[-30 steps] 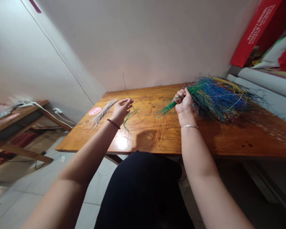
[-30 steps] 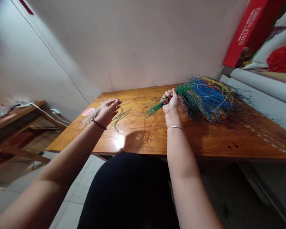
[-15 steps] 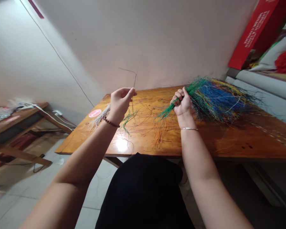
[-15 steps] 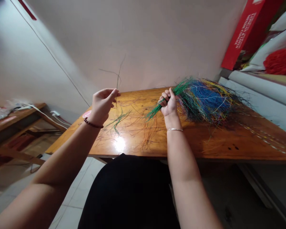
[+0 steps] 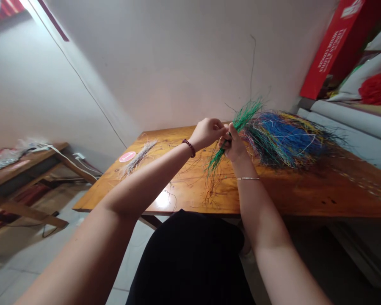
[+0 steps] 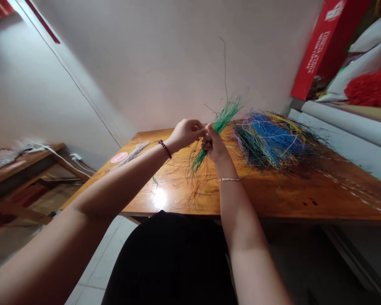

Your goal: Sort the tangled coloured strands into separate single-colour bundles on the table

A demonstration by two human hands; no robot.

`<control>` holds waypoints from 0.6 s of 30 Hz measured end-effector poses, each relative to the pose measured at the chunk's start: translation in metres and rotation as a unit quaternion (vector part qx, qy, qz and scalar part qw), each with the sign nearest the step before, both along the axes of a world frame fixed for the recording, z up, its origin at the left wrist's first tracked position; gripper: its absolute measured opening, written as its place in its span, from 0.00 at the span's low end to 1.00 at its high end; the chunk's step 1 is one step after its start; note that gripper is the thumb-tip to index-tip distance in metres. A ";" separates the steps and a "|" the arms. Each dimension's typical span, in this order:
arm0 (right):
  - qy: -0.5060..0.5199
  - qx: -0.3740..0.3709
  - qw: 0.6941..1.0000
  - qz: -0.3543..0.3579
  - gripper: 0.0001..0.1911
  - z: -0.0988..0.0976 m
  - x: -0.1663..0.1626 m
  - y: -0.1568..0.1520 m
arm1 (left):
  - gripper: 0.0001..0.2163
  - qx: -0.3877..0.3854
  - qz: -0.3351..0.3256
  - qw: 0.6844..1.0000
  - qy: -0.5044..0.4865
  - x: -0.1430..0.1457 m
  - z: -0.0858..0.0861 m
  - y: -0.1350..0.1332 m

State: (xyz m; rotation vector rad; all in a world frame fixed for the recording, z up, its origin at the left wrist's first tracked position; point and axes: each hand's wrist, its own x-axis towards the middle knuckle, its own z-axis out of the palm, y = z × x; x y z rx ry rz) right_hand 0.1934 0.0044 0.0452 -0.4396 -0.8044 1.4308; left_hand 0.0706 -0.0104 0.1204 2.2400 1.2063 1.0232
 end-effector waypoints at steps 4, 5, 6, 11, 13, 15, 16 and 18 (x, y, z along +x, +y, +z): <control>0.001 0.012 0.999 0.051 0.29 -0.001 0.001 0.004 | 0.10 0.049 -0.001 0.998 0.033 0.001 -0.005 -0.008; 0.007 0.018 0.998 0.062 0.29 -0.001 0.001 0.004 | 0.10 0.050 -0.006 0.998 0.038 0.000 -0.005 -0.011; 0.011 0.022 0.997 0.070 0.28 -0.001 0.002 0.004 | 0.11 0.052 -0.009 0.998 0.044 -0.002 -0.004 -0.014; -0.005 0.019 0.995 0.101 0.27 0.004 0.002 -0.003 | 0.14 0.131 0.058 0.989 0.023 -0.012 0.004 -0.015; -0.007 0.023 0.992 0.126 0.28 0.006 0.003 -0.007 | 0.15 0.132 0.084 0.988 -0.015 -0.014 0.004 -0.005; -0.002 0.030 0.989 0.147 0.28 0.007 0.004 -0.011 | 0.18 0.075 0.062 0.994 -0.047 -0.013 0.001 0.008; 0.000 0.033 0.988 0.154 0.28 0.007 0.004 -0.012 | 0.20 0.021 0.033 0.997 -0.060 -0.011 -0.002 0.014; 0.001 0.027 0.988 0.155 0.27 0.006 0.005 -0.011 | 0.27 -0.115 -0.038 0.990 -0.076 -0.005 -0.010 0.023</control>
